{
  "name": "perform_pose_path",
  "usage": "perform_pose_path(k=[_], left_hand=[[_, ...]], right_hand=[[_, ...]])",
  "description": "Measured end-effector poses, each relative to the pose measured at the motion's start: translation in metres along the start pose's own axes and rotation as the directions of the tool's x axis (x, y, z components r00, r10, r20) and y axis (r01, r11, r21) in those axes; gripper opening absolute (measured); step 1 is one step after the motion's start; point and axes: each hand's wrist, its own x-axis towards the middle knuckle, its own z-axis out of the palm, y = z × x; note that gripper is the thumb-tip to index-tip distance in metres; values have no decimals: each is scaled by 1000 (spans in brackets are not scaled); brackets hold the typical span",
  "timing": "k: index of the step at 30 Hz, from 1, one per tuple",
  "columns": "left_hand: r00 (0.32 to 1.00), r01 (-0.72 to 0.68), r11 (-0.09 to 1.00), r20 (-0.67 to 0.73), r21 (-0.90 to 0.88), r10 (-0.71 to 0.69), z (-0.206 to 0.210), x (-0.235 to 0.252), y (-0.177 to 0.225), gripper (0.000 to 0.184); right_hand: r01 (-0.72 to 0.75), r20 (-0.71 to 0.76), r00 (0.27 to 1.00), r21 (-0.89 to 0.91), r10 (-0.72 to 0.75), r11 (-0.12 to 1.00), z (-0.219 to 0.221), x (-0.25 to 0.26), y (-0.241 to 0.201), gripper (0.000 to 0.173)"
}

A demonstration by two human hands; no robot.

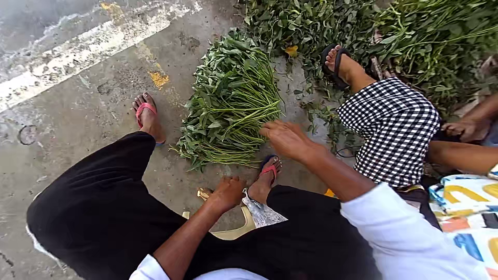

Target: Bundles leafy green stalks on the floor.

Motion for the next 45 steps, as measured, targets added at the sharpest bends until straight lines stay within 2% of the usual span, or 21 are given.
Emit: perform_pose_path(k=[2, 4, 6, 9, 14, 17, 19, 21, 22, 25, 26, 28, 30, 31, 33, 36, 38, 40, 42, 45], left_hand=[[998, 52, 998, 26, 27, -52, 5, 10, -6, 51], [997, 55, 998, 46, 15, -56, 7, 19, -8, 51], [997, 48, 998, 56, -41, -46, 7, 26, -13, 51], [997, 63, 988, 46, -138, -58, 8, 34, -23, 52], [993, 119, 975, 28, -187, -116, 8, 40, -38, 52], [995, 102, 971, 10, -216, -102, 4, 40, -39, 52], [997, 34, 952, -50, -304, -52, 3, 40, -42, 51], [984, -86, 872, -180, -482, -3, 0, 39, -46, 51], [964, -161, 790, -267, -591, -4, -2, 39, -48, 51], [897, -331, 419, -420, -845, -139, -14, 36, -50, 48], [874, -377, 291, -442, -879, -203, -16, 35, -51, 47], [840, -450, 53, -442, -892, -314, -19, 33, -55, 46], [804, -517, -127, -430, -846, -410, -22, 30, -60, 44], [786, -551, -172, -438, -817, -436, -23, 28, -64, 43], [763, -585, -193, -453, -788, -461, -24, 25, -72, 38], [751, -599, -162, -479, -784, -455, -24, 20, -81, 28], [746, -611, -149, -504, -777, -435, -23, 17, -83, 25], [753, -617, -164, -516, -770, -409, -24, 14, -84, 25], [770, -613, -228, -507, -756, -388, -26, 11, -83, 26], [796, -595, -306, -491, -743, -355, -26, 9, -82, 31]], right_hand=[[1, -154, 988, 8, 0, 1000, 43, 41, 25, 34], [49, -331, 942, -29, -56, 998, 73, 74, 40, 36], [50, -413, 908, -69, -74, 996, 93, 98, 51, 41], [22, -465, 882, -120, -75, 993, 109, 117, 60, 39], [31, -484, 862, -246, -151, 969, 123, 123, 66, 28], [9, -460, 883, -187, -96, 982, 126, 121, 73, 16], [-1, -434, 899, -122, -52, 993, 117, 115, 69, 16], [9, -424, 905, -68, -37, 998, 102, 105, 55, 21], [10, -414, 910, -19, -17, 1000, 95, 97, 43, 23], [-43, -352, 928, 221, 120, 974, 84, 75, 5, 27], [-101, -275, 940, 348, 204, 932, 84, 70, -10, 28], [-190, -94, 946, 616, 311, 765, 90, 62, -38, 33], [-198, 20, 950, 808, 311, 555, 108, 58, -62, 36], [-184, 42, 953, 868, 301, 462, 119, 57, -74, 38], [-149, 51, 952, 938, 303, 313, 136, 53, -97, 37], [-56, 38, 938, 997, 344, 45, 139, 46, -123, 28], [-46, 110, 921, 983, 373, -175, 133, 43, -129, 21], [-23, 164, 901, 943, 402, -333, 130, 43, -128, 17], [14, 174, 889, 915, 425, -404, 131, 43, -124, 17], [49, 153, 866, 922, 475, -385, 134, 40, -123, 15]])
